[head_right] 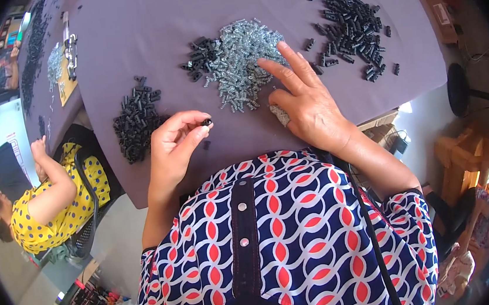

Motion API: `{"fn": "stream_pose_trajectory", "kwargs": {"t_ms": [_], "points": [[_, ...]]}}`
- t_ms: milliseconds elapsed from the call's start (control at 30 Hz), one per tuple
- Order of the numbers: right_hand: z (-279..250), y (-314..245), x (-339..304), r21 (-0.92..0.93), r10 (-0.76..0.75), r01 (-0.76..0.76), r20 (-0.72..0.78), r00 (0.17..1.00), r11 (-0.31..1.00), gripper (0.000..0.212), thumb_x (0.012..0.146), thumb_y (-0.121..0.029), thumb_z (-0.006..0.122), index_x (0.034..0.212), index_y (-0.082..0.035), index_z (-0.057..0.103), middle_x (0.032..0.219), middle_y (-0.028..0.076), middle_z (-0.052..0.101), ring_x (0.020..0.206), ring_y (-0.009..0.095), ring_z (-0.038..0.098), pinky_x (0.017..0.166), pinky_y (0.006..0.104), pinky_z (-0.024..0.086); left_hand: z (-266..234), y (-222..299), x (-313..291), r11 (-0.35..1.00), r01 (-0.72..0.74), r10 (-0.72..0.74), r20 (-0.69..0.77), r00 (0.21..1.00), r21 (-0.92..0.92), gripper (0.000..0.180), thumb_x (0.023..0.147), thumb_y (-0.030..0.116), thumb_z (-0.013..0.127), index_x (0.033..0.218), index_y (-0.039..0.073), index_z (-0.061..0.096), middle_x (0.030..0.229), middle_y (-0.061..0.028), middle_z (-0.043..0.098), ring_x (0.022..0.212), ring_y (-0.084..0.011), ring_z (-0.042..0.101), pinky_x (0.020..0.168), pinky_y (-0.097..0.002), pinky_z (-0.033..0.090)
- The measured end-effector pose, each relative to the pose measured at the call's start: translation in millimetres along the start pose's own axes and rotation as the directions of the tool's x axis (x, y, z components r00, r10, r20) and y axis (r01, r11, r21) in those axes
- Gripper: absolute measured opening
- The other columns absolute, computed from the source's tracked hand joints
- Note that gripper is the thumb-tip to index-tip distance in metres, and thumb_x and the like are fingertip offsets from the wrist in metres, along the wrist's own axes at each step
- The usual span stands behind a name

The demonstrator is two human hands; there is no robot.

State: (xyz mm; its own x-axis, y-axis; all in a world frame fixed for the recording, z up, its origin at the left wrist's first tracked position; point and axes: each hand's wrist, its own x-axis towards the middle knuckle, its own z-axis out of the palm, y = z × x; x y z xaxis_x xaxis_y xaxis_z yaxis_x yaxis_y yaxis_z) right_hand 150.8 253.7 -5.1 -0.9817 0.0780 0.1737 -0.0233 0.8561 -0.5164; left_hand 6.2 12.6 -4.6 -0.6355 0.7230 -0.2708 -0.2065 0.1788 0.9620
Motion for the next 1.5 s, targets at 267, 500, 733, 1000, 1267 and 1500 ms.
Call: {"fn": "stream_pose_trajectory", "kwargs": {"t_ms": [267, 500, 733, 1000, 1267, 1500], "points": [[-6, -22, 32, 0.169, -0.221, 0.232, -0.078, 0.972, 0.958, 0.025, 0.064, 0.002, 0.077, 0.086, -0.003, 0.067, 0.148, 0.013, 0.05, 0.15, 0.042, 0.026, 0.111, 0.0509, 0.042, 11, 3, -3, 0.999, 0.034, -0.033, 0.059, 0.998, -0.016, 0.015, 0.092, 0.0, 0.067, 0.107, -0.001, 0.066, 0.095, -0.0006, 0.067, 0.086, -0.0064, 0.06, 0.08, -0.0227, 0.049], [6, -31, 47, 0.228, -0.25, 0.258, -0.066, 0.966, 0.939, 0.031, 0.055, 0.009, 0.071, 0.084, -0.002, 0.067, 0.147, 0.013, 0.051, 0.15, 0.04, 0.027, 0.108, 0.0494, 0.045, 16, 5, 1, 0.99, -0.075, 0.069, 0.048, 0.996, 0.121, 0.015, 0.09, -0.001, 0.067, 0.105, -0.002, 0.066, 0.096, -0.0056, 0.067, 0.085, -0.0113, 0.063, 0.078, -0.0252, 0.05], [3, -23, 46, 0.54, -0.167, 0.104, 0.069, 0.983, 0.835, 0.025, 0.07, -0.005, 0.083, 0.089, -0.004, 0.066, 0.141, 0.015, 0.055, 0.137, 0.038, 0.044, 0.104, 0.0469, 0.045, 12, 6, 1, 0.977, -0.146, 0.112, 0.211, 0.971, 0.154, 0.016, 0.094, -0.001, 0.062, 0.109, -0.003, 0.066, 0.095, -0.0055, 0.066, 0.083, -0.0109, 0.062, 0.077, -0.0247, 0.05], [7, -31, 50, 0.517, -0.297, 0.285, -0.061, 0.953, 0.807, 0.031, 0.072, -0.015, 0.087, 0.096, -0.006, 0.07, 0.133, 0.014, 0.061, 0.127, 0.038, 0.053, 0.1, 0.0477, 0.047, 8, 2, -1, 0.957, 0.171, -0.102, 0.28, 0.955, -0.234, 0.019, 0.096, 0.004, 0.063, 0.112, -0.005, 0.067, 0.091, -0.0043, 0.068, 0.08, -0.0083, 0.058, 0.075, -0.0226, 0.049], [6, -37, 56, 0.465, -0.338, 0.334, -0.078, 0.938, 0.82, 0.028, 0.072, -0.016, 0.085, 0.091, -0.005, 0.069, 0.125, 0.012, 0.065, 0.125, 0.039, 0.055, 0.098, 0.0474, 0.048, 2, -9, -4, 0.913, 0.182, -0.091, 0.252, 0.963, -0.366, 0.02, 0.092, 0.005, 0.066, 0.109, -0.005, 0.068, 0.089, -0.0052, 0.069, 0.079, -0.0095, 0.06, 0.074, -0.0229, 0.049], [7, -27, 92, 0.302, -0.307, 0.309, -0.055, 0.95, 0.902, 0.02, 0.077, -0.008, 0.077, 0.094, -0.003, 0.069, 0.122, 0.013, 0.063, 0.117, 0.035, 0.057, 0.092, 0.0449, 0.05, -7, -16, -12, 0.874, 0.13, -0.075, 0.135, 0.988, -0.467, 0.015, 0.094, 0.006, 0.065, 0.105, -0.003, 0.069, 0.086, -0.0054, 0.068, 0.076, -0.0105, 0.061, 0.073, -0.0236, 0.049]]}}
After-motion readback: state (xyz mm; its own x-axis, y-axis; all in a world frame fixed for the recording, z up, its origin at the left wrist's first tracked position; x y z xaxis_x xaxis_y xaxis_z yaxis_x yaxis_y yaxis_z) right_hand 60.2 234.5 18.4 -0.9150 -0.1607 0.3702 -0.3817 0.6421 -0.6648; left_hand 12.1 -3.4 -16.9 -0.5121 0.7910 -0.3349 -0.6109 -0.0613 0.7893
